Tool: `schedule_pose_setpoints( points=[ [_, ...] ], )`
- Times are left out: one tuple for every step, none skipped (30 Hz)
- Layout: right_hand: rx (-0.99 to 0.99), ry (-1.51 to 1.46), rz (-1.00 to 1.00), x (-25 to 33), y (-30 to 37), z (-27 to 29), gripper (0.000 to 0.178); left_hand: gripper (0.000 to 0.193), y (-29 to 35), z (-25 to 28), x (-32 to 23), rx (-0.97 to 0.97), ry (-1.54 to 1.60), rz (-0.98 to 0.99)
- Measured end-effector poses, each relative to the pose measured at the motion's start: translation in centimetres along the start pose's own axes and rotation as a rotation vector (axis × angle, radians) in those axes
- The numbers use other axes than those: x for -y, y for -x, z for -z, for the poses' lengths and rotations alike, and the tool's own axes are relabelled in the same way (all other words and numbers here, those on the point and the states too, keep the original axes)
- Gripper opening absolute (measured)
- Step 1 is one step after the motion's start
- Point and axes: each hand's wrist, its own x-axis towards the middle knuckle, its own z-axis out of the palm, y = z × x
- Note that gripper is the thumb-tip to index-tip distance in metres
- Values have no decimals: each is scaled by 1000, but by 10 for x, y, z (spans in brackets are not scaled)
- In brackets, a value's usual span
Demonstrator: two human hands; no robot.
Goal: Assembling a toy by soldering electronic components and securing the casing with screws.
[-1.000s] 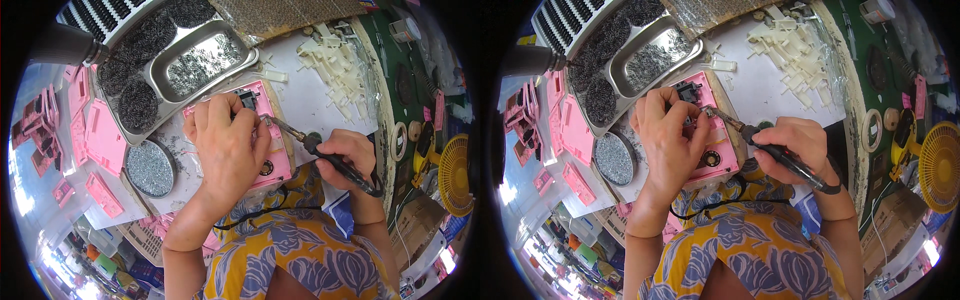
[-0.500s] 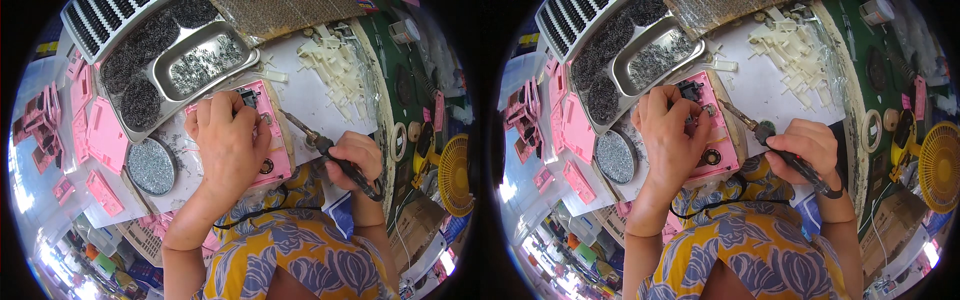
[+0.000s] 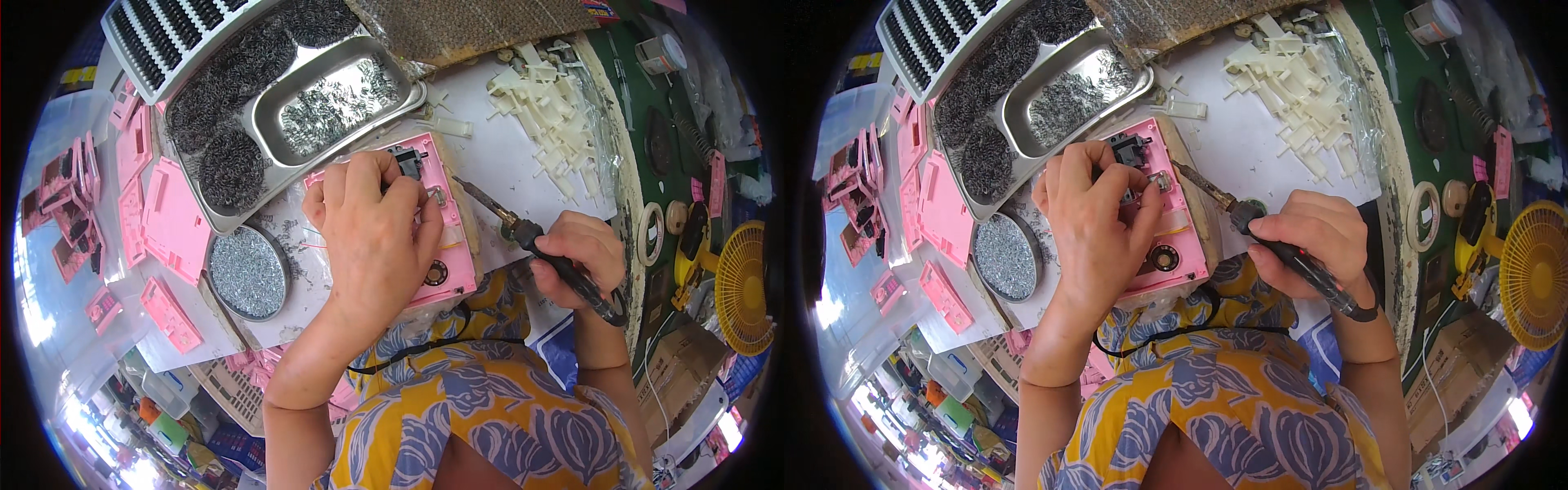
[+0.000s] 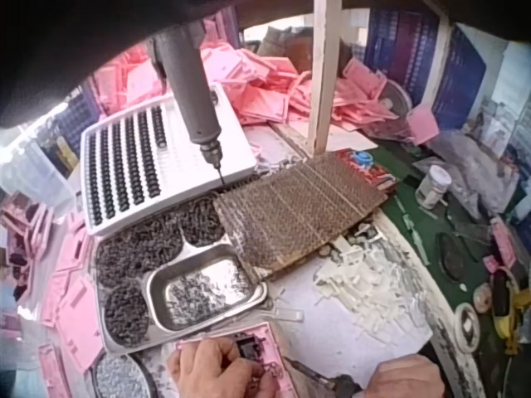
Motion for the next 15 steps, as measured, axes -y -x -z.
schedule_pose_setpoints(
  points=[
    [1, -3, 0, 0, 0, 0, 23, 15, 0, 0, 0, 0, -1, 1],
    [2, -5, 0, 0, -1, 0, 23, 16, 0, 1, 0, 1, -3, 2],
    [3, -9, -1, 0, -1, 0, 23, 19, 1, 3, 0, 16, 17, 13],
    [3, -12, 0, 0, -1, 0, 24, 22, 0, 7, 0, 30, 36, 23],
    [3, -4, 3, 0, -2, 0, 24, 26, 1, 12, 0, 45, 54, 34],
    [4, 3, 8, 1, -2, 1, 24, 28, 2, 23, 1, 75, 2, 41],
    [2, 13, 9, 1, -2, 2, 24, 30, 3, 38, 3, 107, -48, 47],
    [-2, 18, 7, 0, -1, 3, 24, 32, 7, 49, 8, 141, -102, 52],
    [-6, 23, 5, -1, 1, 5, 24, 30, 11, 56, 14, 211, -156, 50],
    [-7, 22, 6, -2, 2, 6, 24, 29, 17, 64, 18, 279, -214, 56],
    [-8, 22, 11, -2, 1, 6, 24, 28, 20, 70, 22, 347, -271, 62],
    [-10, 23, 16, -2, 0, 5, 24, 22, 23, 69, 28, 315, -269, 5],
    [-11, 25, 22, -1, -2, 5, 24, 22, 26, 70, 33, 312, -247, -19],
    [-6, 25, 26, 0, -5, 4, 24, 21, 29, 70, 38, 308, -225, -44],
    [-8, 20, 32, 1, -8, 3, 25, 21, 30, 72, 41, 305, -202, -70]
  ],
)
